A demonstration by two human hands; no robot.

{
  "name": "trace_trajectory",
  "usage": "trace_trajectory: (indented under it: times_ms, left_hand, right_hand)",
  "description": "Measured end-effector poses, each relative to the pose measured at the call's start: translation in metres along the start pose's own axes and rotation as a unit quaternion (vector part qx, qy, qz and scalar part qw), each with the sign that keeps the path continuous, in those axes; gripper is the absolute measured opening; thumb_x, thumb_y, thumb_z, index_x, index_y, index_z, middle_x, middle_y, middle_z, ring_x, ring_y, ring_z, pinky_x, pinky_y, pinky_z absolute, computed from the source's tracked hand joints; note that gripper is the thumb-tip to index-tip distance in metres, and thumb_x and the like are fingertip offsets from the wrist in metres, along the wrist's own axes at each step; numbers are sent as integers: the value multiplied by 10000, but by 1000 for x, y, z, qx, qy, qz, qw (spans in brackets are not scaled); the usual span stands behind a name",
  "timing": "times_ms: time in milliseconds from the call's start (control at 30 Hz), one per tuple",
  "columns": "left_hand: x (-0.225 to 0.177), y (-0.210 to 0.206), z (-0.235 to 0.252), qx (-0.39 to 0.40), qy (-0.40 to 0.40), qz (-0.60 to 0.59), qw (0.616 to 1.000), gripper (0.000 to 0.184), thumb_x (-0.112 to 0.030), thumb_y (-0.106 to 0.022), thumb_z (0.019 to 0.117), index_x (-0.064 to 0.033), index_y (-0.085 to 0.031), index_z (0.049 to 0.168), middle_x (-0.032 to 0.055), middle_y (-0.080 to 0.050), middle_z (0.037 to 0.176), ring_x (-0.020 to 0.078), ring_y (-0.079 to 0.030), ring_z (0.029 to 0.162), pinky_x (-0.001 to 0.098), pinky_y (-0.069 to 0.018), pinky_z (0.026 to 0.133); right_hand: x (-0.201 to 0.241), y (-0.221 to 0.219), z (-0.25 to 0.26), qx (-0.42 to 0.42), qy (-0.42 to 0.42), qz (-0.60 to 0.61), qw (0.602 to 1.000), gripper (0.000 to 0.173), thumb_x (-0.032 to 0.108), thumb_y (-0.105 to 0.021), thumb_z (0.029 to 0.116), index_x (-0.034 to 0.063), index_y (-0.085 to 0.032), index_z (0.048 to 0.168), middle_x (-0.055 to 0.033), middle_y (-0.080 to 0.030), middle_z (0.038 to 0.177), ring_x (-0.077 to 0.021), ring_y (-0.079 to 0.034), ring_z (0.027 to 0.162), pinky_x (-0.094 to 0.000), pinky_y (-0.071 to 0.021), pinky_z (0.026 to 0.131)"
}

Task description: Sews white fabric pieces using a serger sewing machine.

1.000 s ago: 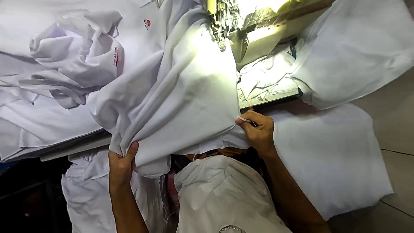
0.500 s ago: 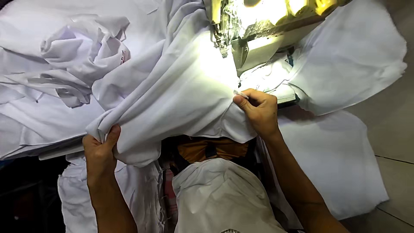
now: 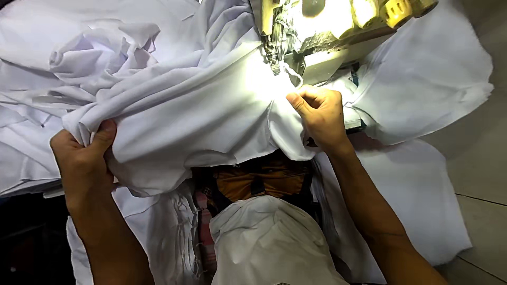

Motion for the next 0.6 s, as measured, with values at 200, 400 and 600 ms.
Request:
trace_trajectory:
  times_ms: [200,400,600]
  left_hand:
    - [-14,8,34,-32,-26,53,998,188,-218,-670,969,-225,-592,1140,-221,-664,1026,-71,-651,972,202,-552,915]
    - [-24,14,60,-14,-64,68,996,199,-280,-693,956,-229,-620,1134,-211,-662,1042,-72,-640,987,208,-540,926]
    - [-27,11,66,-21,-55,87,994,178,-235,-687,948,-199,-624,1111,-207,-658,1004,-88,-639,942,186,-543,896]
  right_hand:
    - [4,3,9,14,-39,-20,999,270,264,-647,1023,127,-659,790,51,-517,577,-16,-416,443,-166,-316,410]
    - [4,5,11,30,-40,-15,999,261,246,-653,1013,135,-658,777,51,-530,588,-21,-437,461,-169,-331,425]
    - [4,6,10,27,-33,-7,999,289,249,-652,1012,129,-649,749,38,-513,554,-34,-419,428,-179,-315,397]
Point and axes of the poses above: each hand's wrist, its own z-axis towards the middle knuckle, its own y-axis out of the back of the hand, x = y × z, the point moved 10 cm from there along z, towards the middle knuckle
